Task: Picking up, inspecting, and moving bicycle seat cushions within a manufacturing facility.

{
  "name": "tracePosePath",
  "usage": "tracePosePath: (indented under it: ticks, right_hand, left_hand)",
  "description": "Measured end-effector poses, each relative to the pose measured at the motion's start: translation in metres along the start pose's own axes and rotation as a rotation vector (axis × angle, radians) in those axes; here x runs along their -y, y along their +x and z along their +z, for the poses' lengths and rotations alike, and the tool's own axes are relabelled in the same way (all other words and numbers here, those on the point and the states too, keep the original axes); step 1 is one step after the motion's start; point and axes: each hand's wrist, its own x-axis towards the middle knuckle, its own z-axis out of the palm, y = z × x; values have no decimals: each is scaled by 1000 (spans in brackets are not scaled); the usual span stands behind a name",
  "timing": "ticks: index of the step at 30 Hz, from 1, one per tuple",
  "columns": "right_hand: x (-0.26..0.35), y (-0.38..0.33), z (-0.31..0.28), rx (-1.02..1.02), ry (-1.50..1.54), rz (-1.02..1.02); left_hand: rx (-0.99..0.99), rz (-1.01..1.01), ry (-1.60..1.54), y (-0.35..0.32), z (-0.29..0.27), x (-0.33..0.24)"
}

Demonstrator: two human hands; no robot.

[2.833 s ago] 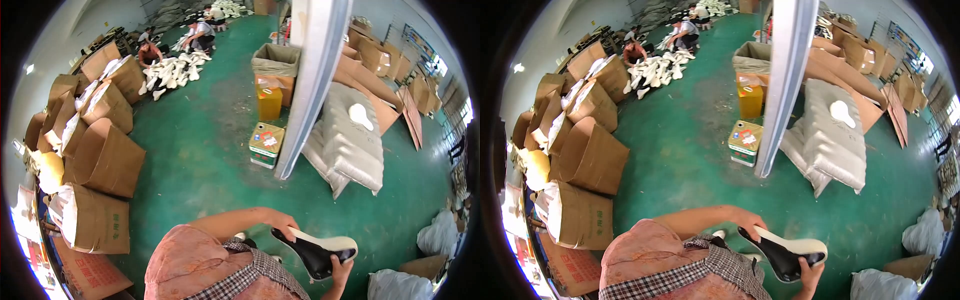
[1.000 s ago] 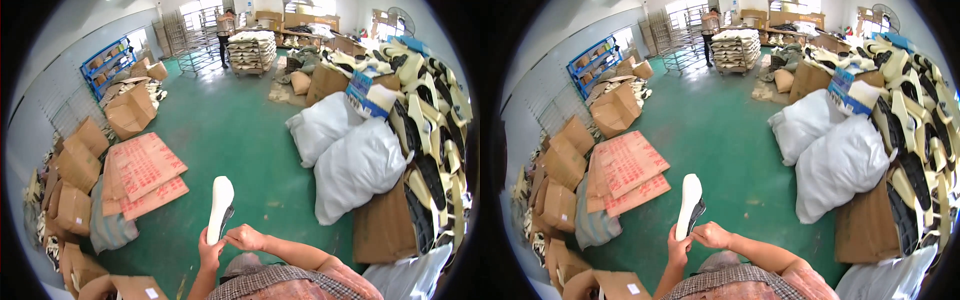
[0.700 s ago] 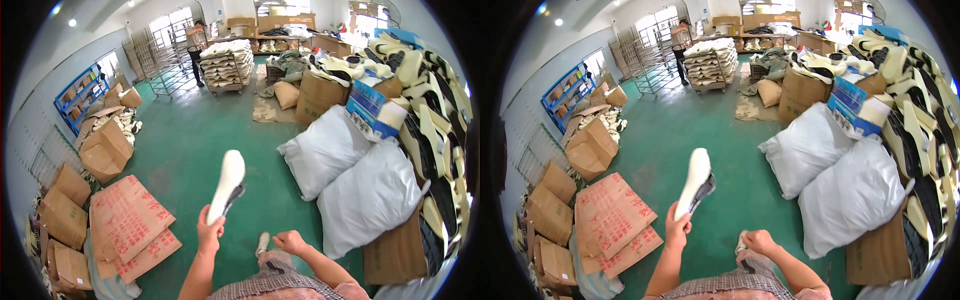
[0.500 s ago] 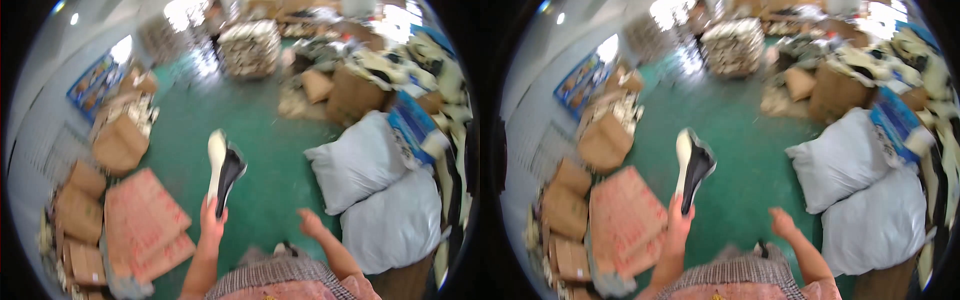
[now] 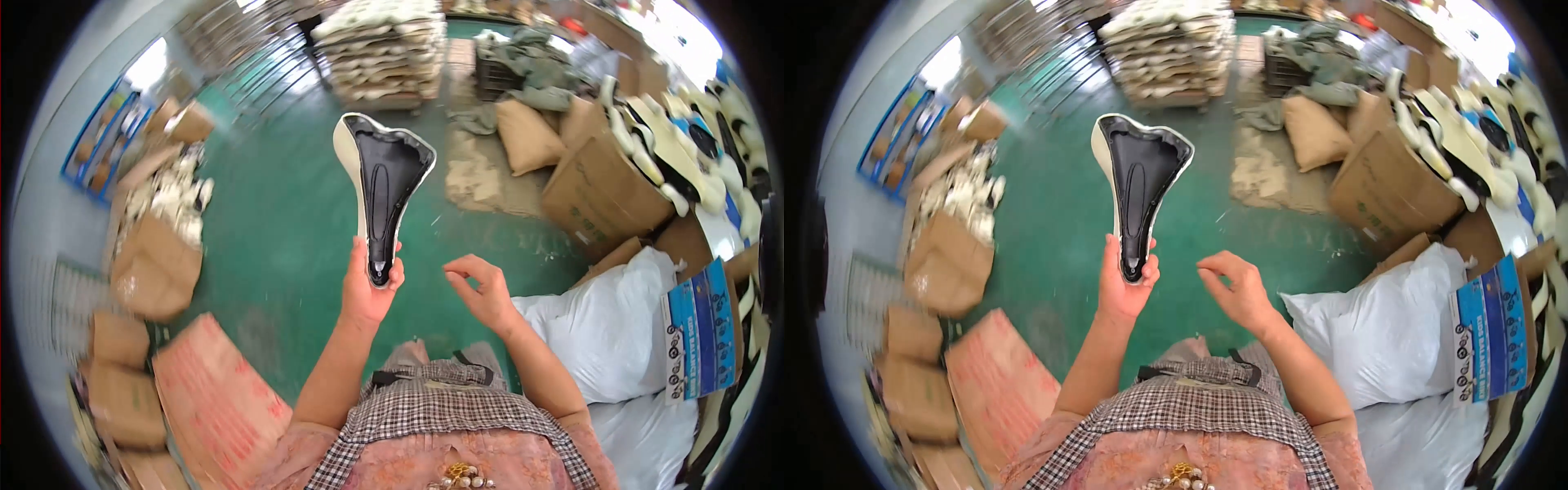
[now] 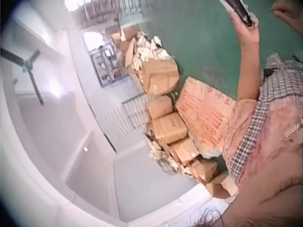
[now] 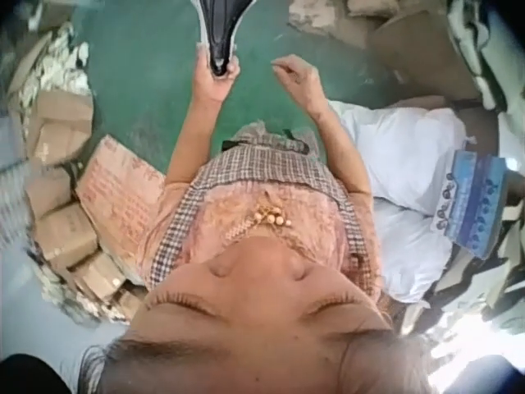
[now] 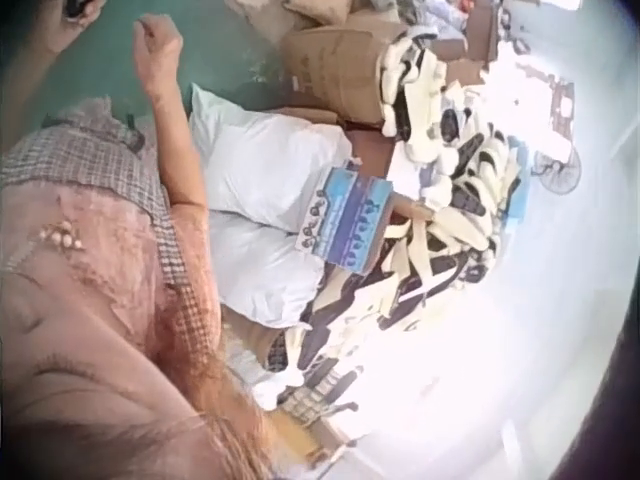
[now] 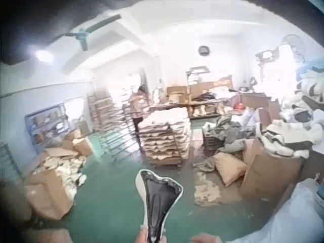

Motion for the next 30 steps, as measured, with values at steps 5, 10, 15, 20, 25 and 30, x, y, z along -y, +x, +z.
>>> tracePosePath:
  ticks: [5,10,15,20,25,30]
  right_hand:
    - [-68,177,-27,-92,143,126]
    - [-185,338,-59,-8,451,311]
    - [-271,505,-69,58,383,174]
    - [-367,678,-91,217,514,256]
    - [-519,839,-147,147,380,228]
    - [-603,963,-269,-253,393,566]
  left_hand:
    - [-122,74,422,203,28,33]
    - [62,163,650,395,33,46]
    - [-94,263,923,553,46,3]
    - [-134,523,1109,743,47,-13]
    - [18,221,473,984,79,-37]
    - [78,110,201,1189,152,-45]
